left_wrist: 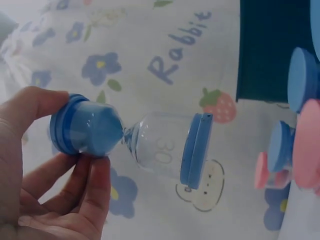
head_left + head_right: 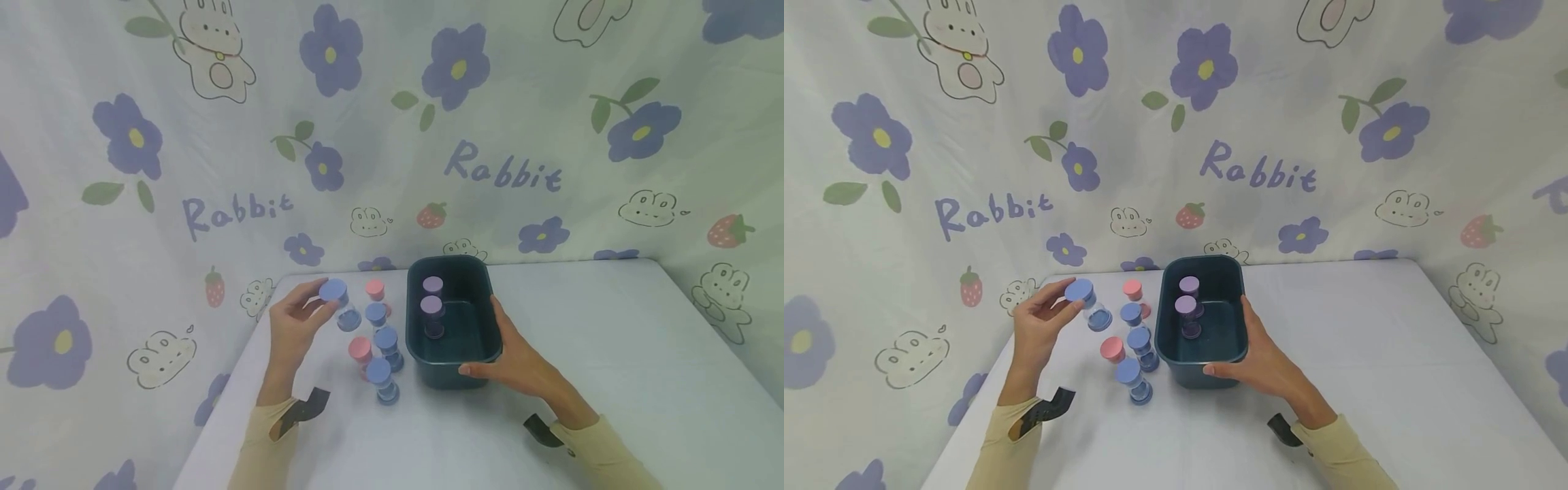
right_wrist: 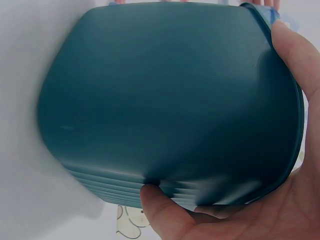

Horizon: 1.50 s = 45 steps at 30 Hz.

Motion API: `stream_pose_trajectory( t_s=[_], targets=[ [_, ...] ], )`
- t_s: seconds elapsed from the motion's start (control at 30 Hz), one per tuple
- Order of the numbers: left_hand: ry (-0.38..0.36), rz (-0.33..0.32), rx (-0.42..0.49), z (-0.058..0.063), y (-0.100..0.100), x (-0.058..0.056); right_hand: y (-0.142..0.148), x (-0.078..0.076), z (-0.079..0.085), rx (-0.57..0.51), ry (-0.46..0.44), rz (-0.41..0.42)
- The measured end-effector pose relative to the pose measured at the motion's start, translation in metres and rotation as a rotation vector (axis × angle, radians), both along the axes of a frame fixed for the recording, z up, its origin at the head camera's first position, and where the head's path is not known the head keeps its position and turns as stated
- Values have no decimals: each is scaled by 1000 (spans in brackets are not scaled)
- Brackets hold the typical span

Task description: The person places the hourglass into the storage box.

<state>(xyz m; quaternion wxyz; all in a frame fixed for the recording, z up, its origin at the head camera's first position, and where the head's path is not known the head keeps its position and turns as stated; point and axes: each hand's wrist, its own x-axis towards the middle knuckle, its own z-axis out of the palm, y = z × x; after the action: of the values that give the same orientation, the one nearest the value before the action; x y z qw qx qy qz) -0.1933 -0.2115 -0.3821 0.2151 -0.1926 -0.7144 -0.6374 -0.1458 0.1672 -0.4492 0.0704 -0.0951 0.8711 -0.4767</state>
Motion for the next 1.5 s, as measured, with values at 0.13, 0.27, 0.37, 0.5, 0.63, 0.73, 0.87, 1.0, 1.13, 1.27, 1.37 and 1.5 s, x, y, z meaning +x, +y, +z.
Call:
stream_pose_trajectory(
  t_s=[0.13,0.27,0.37,0.5,0.63,0.73,0.87,1.0,1.13,1.27,1.37,1.5],
  targets=[
    [6,-27,11,4,9,-2,0,0,0,-3,0,0],
    [6,-45,-6,7,19,-4,0,0,0,-2,-5,-1],
    [1,-67,-13,8,27,-6,0,-1,0,-1,-5,-1],
    [-3,-113,-13,8,37,-6,0,-1,0,1,-4,0],
    [10,-147,-30,8,45,-7,0,-1,1,5,-3,-1],
    [14,-151,-49,9,50,-8,1,-2,1,6,-2,-2],
    [-1,-148,-61,10,58,-8,1,-2,0,2,-3,-1],
    [-33,-158,-61,9,65,-7,1,-1,-1,-9,-5,2],
    [-53,-174,-58,9,72,-7,0,-1,-1,-11,-8,3],
    [-63,-193,-71,9,79,-9,0,0,-1,-4,-11,-2],
    [-69,-211,-77,6,83,-11,0,0,0,1,-13,-3],
    [-89,-229,-89,2,88,-13,0,0,1,7,-16,-2]
  ],
)
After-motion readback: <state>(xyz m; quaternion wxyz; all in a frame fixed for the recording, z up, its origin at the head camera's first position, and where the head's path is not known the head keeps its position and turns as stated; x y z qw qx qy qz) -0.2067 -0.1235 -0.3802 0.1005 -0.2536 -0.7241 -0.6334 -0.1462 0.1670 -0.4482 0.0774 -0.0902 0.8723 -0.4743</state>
